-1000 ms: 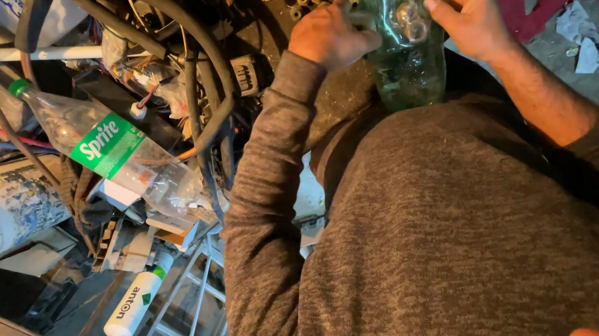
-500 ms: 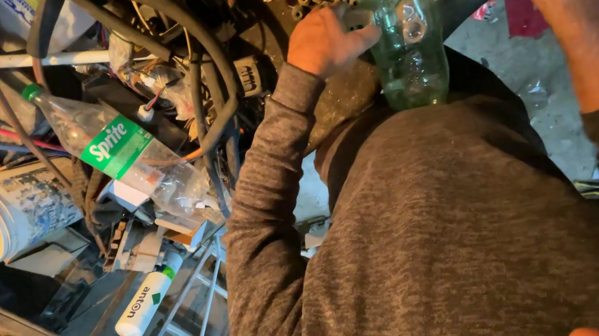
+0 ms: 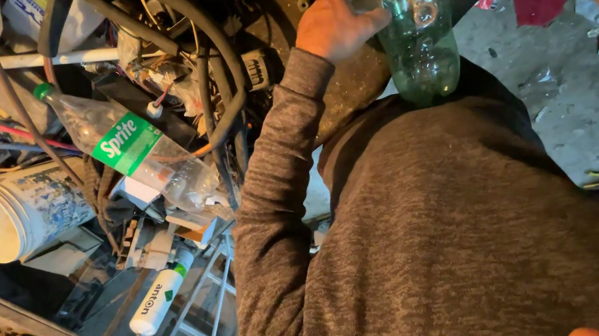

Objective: The person places small cylindrical objects into a green plastic bottle and secures them with white tape. They then use scissors to trim the excess tape around the bottle's opening.

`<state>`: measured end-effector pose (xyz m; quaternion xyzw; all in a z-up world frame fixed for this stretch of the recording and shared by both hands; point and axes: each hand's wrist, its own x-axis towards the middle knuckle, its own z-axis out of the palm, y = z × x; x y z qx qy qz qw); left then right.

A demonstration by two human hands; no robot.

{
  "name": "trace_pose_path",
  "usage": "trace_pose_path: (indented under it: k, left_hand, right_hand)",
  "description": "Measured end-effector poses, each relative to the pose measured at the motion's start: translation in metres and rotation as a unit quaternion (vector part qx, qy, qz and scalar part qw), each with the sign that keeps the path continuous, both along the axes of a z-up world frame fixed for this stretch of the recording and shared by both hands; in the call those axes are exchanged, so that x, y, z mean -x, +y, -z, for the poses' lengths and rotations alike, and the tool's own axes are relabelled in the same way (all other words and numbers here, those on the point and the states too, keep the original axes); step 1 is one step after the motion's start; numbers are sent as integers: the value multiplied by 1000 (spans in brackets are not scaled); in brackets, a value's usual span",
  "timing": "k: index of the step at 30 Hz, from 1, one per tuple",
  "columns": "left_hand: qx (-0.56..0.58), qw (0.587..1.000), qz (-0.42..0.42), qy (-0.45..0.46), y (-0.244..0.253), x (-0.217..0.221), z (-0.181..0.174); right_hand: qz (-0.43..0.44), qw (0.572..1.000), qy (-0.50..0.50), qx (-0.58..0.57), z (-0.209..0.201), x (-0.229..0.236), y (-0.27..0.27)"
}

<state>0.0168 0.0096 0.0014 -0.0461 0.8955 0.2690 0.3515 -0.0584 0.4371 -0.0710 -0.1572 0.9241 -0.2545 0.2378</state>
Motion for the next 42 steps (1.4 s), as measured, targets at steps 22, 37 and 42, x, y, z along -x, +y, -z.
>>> trace_pose_path:
  k: [22,37,42]
  left_hand:
    - [-21,998,53,12,2,18,5]
    - [-36,994,95,-52,-9,22,28]
    - [-41,995,78,-46,-10,27,17]
  right_hand:
    - [-76,865,-494,26,-147,-294,-39]
    - [188,732,-483,441,-55,-217,-170]
    - [114,773,-506,366,-92,-211,-171]
